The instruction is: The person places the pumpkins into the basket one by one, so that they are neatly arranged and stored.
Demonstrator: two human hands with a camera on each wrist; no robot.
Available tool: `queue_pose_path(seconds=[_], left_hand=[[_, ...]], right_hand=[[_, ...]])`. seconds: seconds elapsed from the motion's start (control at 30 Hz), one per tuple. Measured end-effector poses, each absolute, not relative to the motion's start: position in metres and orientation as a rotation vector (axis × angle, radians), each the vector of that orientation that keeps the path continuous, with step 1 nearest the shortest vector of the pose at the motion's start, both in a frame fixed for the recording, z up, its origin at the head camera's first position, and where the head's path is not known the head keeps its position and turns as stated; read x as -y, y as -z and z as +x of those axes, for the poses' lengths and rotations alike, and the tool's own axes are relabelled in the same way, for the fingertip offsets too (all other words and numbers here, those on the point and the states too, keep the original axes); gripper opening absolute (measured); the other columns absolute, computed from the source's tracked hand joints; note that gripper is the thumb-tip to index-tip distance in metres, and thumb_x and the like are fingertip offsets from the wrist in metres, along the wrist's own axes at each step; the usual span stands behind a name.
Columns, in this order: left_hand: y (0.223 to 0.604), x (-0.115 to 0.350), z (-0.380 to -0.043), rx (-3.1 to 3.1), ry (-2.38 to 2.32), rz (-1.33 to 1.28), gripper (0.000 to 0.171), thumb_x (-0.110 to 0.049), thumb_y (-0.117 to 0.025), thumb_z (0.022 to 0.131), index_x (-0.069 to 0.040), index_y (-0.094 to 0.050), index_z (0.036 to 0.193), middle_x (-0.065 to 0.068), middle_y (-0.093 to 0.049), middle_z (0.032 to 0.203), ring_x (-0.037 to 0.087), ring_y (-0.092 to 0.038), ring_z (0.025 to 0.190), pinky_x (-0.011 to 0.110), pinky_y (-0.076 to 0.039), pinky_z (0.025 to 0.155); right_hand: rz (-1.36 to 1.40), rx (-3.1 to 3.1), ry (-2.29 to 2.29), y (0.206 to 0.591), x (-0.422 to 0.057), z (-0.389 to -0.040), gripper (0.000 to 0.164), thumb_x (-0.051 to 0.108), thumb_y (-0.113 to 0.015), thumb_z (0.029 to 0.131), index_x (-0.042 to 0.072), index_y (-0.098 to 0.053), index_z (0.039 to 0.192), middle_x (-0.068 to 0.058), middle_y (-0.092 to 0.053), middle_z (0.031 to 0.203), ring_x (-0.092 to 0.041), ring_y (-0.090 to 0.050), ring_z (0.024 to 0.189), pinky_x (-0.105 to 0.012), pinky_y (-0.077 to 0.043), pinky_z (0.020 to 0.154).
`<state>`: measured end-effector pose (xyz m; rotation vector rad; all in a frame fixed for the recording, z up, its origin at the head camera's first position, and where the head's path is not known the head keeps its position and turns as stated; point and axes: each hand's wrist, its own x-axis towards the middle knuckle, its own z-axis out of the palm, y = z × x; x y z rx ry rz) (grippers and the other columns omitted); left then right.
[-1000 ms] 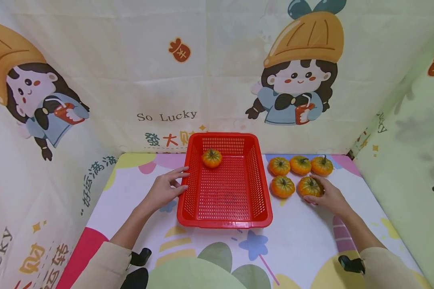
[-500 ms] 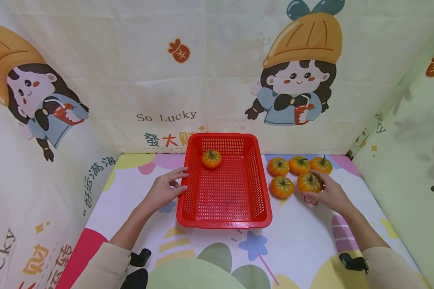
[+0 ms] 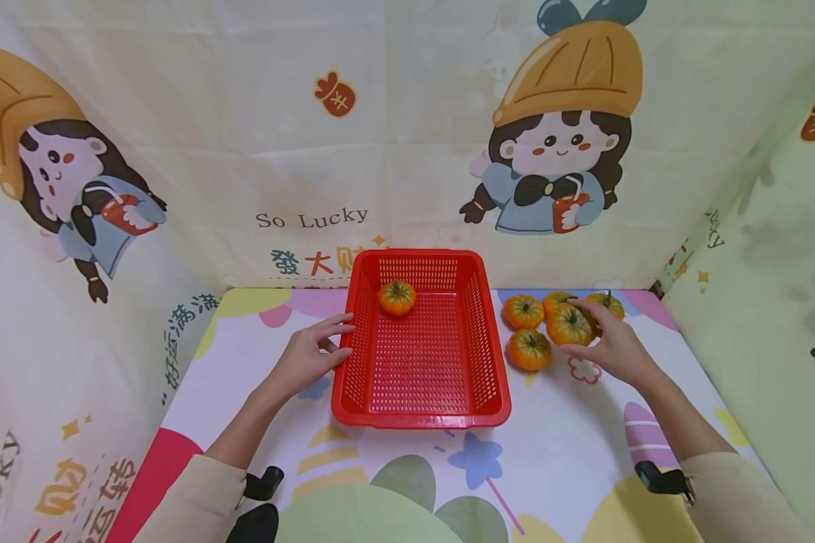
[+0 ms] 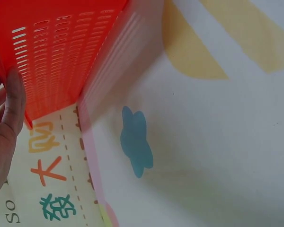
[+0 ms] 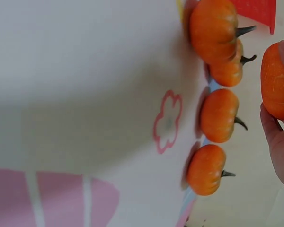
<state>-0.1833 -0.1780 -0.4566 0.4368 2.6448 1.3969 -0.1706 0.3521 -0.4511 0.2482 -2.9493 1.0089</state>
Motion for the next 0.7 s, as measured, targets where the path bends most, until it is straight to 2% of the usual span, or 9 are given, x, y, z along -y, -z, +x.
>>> queue_pose_path(seconds=[0.2, 0.43, 0.7], left_hand=[[0.458, 0.178, -0.184, -2.647, -1.417, 0.477, 0.048, -0.009, -0.075, 0.092, -0.004, -0.065, 0.139, 0.006, -0.053, 0.156, 0.015, -0.07, 0.078, 0.024, -0.061, 0.069], [0.457, 0.178, -0.185, -2.648, -1.412, 0.483, 0.048, -0.01, -0.076, 0.092, -0.004, -0.065, 0.139, 0.005, -0.053, 0.156, 0.016, -0.07, 0.078, 0.024, -0.061, 0.069], [0.457, 0.179, -0.183, -2.65, -1.392, 0.477, 0.048, -0.01, -0.075, 0.093, -0.004, -0.064, 0.139, 0.006, -0.052, 0.157, 0.016, -0.069, 0.079, 0.024, -0.061, 0.069]], right_hand=[[0.289, 2.936, -1.032, 0.437, -0.335, -0.179, 0.085, 0.03, -0.085, 0.087, 0.009, -0.041, 0.156, -0.023, -0.05, 0.148, -0.043, -0.052, 0.127, -0.064, -0.053, 0.098], [0.337, 2.924, -1.078, 0.423, -0.315, -0.194, 0.086, 0.036, -0.085, 0.086, 0.01, -0.041, 0.156, -0.022, -0.047, 0.153, -0.044, -0.048, 0.134, -0.064, -0.054, 0.097], [0.379, 2.939, -1.127, 0.411, -0.288, -0.215, 0.085, 0.027, -0.087, 0.084, 0.013, -0.042, 0.154, -0.016, -0.048, 0.152, -0.039, -0.049, 0.135, -0.059, -0.057, 0.096]])
